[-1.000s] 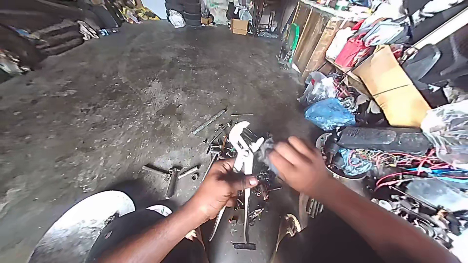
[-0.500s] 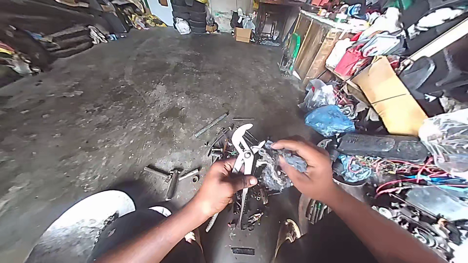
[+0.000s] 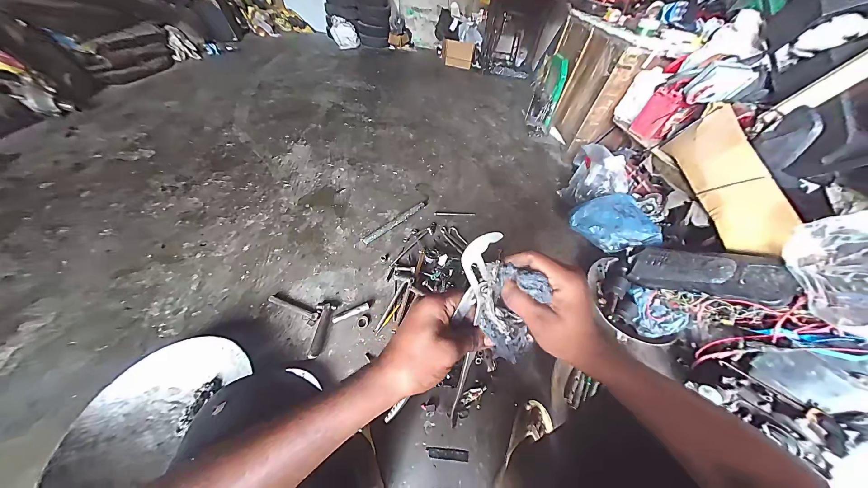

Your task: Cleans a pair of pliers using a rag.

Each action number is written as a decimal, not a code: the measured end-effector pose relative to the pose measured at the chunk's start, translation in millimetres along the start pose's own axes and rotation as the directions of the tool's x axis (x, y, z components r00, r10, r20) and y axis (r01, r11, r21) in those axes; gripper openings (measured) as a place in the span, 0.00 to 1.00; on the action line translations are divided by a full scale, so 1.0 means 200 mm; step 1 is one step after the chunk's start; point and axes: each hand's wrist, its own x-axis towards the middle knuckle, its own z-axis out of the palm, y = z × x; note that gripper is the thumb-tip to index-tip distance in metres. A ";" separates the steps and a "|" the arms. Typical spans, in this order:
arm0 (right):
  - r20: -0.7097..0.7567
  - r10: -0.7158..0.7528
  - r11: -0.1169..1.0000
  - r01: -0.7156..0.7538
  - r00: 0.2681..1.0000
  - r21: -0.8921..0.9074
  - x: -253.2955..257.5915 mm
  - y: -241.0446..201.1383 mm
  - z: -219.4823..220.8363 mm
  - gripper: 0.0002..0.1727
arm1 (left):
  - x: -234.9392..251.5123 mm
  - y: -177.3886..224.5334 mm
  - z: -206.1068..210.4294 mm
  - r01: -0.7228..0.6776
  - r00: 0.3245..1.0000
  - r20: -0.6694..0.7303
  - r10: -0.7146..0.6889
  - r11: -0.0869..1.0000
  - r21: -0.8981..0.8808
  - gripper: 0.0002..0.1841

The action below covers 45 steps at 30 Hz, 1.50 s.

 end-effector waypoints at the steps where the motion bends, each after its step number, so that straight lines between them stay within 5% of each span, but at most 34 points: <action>1: -0.027 0.005 1.000 -0.006 1.000 -0.024 0.00 0.00 0.01 0.09 | 0.00 0.00 0.00 0.007 1.000 -0.005 -0.007 1.000 0.018 0.07; 9: 0.135 0.088 0.993 -0.097 0.987 0.063 0.05 -0.01 -0.03 0.13 | 0.00 0.06 -0.03 0.167 0.986 0.055 -0.158 0.957 -0.236 0.07; 17: -0.006 0.052 0.996 -0.053 0.999 -0.072 0.01 0.01 0.04 0.08 | -0.01 0.03 -0.02 0.127 0.992 0.024 -0.126 0.991 -0.049 0.08; 20: -0.025 0.060 0.988 -0.063 0.998 -0.142 0.03 0.00 0.04 0.09 | -0.01 0.06 0.00 0.182 0.983 0.045 -0.177 0.970 -0.164 0.08; 24: 0.123 0.115 0.993 -0.113 0.986 -0.023 0.04 0.00 0.00 0.10 | -0.01 0.08 -0.02 0.282 0.959 0.106 -0.262 0.908 -0.311 0.08; 27: 0.247 0.166 0.986 -0.166 0.955 -0.021 0.02 0.01 -0.03 0.17 | -0.01 0.06 -0.05 0.303 0.953 0.122 -0.279 0.905 -0.300 0.08; 30: 0.402 0.273 0.960 -0.273 0.874 -0.060 0.04 0.06 -0.08 0.37 | -0.02 0.06 -0.09 0.306 0.952 0.109 -0.286 0.896 -0.321 0.09; 32: 0.391 0.360 0.930 -0.358 0.847 -0.079 0.06 0.10 -0.13 0.44 | -0.01 0.06 -0.12 0.258 0.966 0.084 -0.244 0.914 -0.312 0.08; 37: 0.420 0.282 0.909 -0.380 0.863 0.170 0.01 0.19 -0.16 0.16 | -0.01 0.04 -0.14 0.191 0.981 0.024 -0.193 0.933 -0.304 0.07; 42: 0.716 0.243 0.765 -0.583 0.655 0.274 -0.19 0.08 0.07 0.14 | 0.04 0.02 -0.13 0.273 0.954 -0.023 -0.298 0.899 -0.341 0.07; 45: 0.760 0.332 0.608 -0.742 0.560 0.281 -0.27 0.00 0.17 0.10 | 0.06 0.01 -0.10 0.317 0.943 0.010 -0.333 0.885 -0.340 0.08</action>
